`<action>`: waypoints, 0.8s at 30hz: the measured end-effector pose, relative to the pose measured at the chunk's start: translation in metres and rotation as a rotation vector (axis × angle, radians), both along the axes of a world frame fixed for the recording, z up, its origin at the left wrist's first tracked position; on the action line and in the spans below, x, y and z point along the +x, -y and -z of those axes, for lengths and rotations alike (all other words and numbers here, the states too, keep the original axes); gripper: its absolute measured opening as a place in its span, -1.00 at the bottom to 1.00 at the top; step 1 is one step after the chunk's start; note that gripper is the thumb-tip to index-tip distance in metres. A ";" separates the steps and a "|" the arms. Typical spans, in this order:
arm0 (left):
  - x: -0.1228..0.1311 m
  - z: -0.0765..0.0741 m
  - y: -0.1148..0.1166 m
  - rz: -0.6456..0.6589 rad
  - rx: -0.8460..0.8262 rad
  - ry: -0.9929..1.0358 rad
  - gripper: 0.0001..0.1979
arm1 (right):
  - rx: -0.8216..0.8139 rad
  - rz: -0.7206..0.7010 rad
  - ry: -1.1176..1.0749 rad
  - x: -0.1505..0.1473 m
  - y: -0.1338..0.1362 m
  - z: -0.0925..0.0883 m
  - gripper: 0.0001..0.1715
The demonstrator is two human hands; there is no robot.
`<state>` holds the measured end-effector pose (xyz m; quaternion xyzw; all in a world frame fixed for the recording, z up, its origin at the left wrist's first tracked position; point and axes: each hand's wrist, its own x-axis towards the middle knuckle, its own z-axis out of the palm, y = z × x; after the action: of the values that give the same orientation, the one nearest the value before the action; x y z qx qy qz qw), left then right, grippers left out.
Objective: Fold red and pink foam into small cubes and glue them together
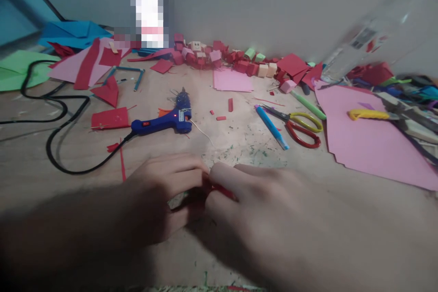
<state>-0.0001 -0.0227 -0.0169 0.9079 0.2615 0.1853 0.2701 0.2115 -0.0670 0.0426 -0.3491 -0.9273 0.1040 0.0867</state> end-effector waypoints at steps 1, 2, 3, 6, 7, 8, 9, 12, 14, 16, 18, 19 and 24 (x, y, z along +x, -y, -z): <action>0.000 -0.001 0.000 0.001 -0.011 -0.010 -0.92 | -0.010 0.010 0.018 -0.001 0.000 -0.002 -0.58; 0.000 -0.002 0.001 0.008 -0.023 -0.017 -0.92 | -0.015 0.021 0.036 -0.001 0.000 -0.004 -0.58; 0.000 -0.002 0.001 0.012 -0.036 -0.028 -0.92 | -0.015 0.032 0.053 -0.002 0.000 -0.006 -0.57; -0.001 0.000 0.000 0.015 -0.039 -0.024 -0.92 | 0.000 0.042 0.067 -0.003 0.001 -0.010 -0.56; -0.001 0.001 -0.001 0.020 -0.035 -0.008 -0.93 | -0.002 0.039 0.070 -0.003 0.001 -0.011 -0.55; -0.001 0.003 -0.001 0.020 -0.031 0.007 -0.93 | -0.006 0.033 0.075 -0.003 0.000 -0.011 -0.55; -0.001 0.004 -0.002 0.023 -0.026 0.024 -0.93 | -0.012 0.030 0.081 -0.003 0.000 -0.011 -0.54; -0.001 0.004 -0.003 0.038 0.005 0.053 -0.92 | -0.016 0.038 0.099 -0.002 -0.001 -0.011 -0.50; -0.002 0.001 -0.002 0.061 0.048 0.011 -0.90 | -0.010 0.046 0.104 -0.002 0.000 -0.011 -0.51; -0.002 -0.002 -0.001 0.083 0.099 -0.051 -0.86 | -0.004 0.041 0.116 -0.001 0.000 -0.011 -0.56; -0.003 -0.003 -0.001 0.101 0.145 -0.087 -0.85 | 0.009 0.039 0.129 -0.001 0.001 -0.011 -0.63; -0.003 -0.002 -0.002 0.120 0.172 -0.078 -0.86 | 0.016 0.042 0.136 -0.001 0.002 -0.011 -0.66; -0.004 0.008 -0.002 0.163 0.295 -0.030 -0.86 | 0.030 0.015 0.139 -0.002 0.000 -0.012 -0.74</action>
<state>-0.0044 -0.0209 -0.0247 0.9586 0.1608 0.1854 0.1442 0.2100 -0.0674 0.0547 -0.3609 -0.9299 0.0650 0.0282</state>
